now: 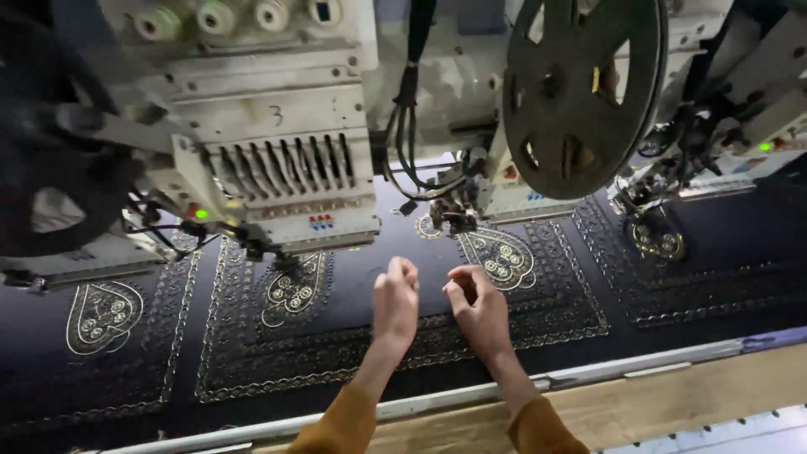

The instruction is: Operating a multi-head industrial embroidery machine, including re-threading needles and monitoring embroidery quality on fabric.

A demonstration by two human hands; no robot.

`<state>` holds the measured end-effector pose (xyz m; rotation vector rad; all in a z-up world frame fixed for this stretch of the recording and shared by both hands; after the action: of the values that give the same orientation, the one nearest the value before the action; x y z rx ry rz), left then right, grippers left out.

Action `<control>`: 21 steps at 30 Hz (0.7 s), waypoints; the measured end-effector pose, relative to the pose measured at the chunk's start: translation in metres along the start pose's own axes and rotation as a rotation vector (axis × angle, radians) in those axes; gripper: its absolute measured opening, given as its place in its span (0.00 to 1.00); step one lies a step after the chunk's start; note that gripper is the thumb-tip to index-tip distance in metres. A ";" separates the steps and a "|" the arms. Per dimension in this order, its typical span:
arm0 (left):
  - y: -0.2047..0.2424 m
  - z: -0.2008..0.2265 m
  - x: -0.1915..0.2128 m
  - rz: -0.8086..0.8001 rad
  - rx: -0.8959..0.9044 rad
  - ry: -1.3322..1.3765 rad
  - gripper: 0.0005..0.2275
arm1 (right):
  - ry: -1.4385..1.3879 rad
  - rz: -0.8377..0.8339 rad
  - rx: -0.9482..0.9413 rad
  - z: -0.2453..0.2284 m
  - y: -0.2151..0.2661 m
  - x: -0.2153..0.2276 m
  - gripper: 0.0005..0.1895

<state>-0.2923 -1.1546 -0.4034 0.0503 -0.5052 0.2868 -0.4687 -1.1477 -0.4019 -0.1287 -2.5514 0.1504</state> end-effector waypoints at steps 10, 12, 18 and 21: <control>0.054 -0.065 0.132 0.366 -0.106 -0.531 0.05 | 0.066 0.023 0.298 -0.025 0.024 -0.014 0.15; 0.052 -0.067 0.116 0.331 -0.101 -0.675 0.09 | 0.093 0.046 0.378 -0.025 0.024 -0.025 0.18; 0.107 -0.040 0.081 0.231 -0.326 -0.791 0.41 | 0.470 -0.165 0.617 -0.022 0.059 -0.042 0.32; 0.108 -0.055 0.106 -0.382 0.114 -1.065 0.46 | 0.771 -0.296 0.712 -0.029 0.079 -0.032 0.33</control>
<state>-0.2086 -1.0174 -0.4028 0.4195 -1.5132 -0.1180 -0.4210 -1.0708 -0.4057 0.3906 -1.6073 0.7206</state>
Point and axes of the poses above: each hand's wrist, its own y-axis away from the middle knuckle, its own x-axis out of the back of the hand, z = x × y, the point moved 6 cm from there along -y, towards the middle knuckle, and after that the axes turned 6 degrees about x, right-handed, at the moved point
